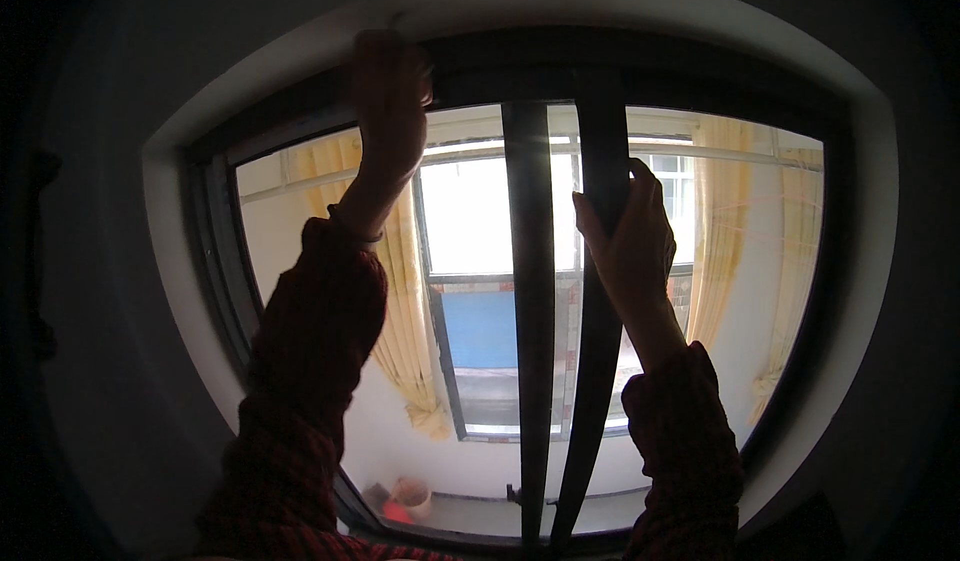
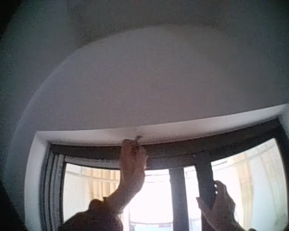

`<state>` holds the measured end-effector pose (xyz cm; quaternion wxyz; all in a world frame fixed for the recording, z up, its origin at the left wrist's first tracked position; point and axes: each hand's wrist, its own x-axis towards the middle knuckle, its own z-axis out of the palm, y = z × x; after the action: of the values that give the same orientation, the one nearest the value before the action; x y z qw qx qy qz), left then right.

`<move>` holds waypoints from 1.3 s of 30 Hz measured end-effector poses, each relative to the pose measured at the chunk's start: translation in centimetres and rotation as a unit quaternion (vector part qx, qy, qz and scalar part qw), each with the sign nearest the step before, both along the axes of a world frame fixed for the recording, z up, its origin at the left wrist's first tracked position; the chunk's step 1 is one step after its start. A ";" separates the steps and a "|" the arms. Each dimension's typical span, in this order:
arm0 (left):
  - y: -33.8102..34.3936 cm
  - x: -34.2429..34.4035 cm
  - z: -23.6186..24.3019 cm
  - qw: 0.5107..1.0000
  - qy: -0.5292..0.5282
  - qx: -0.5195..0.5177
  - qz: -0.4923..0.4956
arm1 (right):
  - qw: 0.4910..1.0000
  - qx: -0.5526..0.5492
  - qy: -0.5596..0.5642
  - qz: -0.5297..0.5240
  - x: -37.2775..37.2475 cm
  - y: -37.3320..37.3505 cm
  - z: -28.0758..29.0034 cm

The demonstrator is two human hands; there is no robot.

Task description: The person installs a window frame by peeling protective film from the frame and inserting it into the window opening. They align the frame along the edges and press it into place, then remove remaining film strips from the floor.

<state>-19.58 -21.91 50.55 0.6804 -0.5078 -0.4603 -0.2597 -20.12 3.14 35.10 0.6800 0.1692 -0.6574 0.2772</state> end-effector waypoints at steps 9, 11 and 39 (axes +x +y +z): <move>-11.6 6.7 -2.5 0.941 0.001 -0.071 0.331 | 1.000 -0.022 -0.007 0.013 0.0 -0.2 0.0; -14.1 8.5 -3.0 0.926 -0.011 -0.080 0.368 | 1.000 -0.020 -0.003 0.008 -0.1 -0.2 0.0; -45.3 28.7 -17.6 0.597 0.032 0.108 0.794 | 0.998 -0.031 -0.043 -0.046 -2.5 2.0 -0.5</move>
<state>9.09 -67.20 32.92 0.6822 0.1271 -0.6282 0.3518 -22.58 5.14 34.63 0.6682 0.1058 -0.6839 0.2732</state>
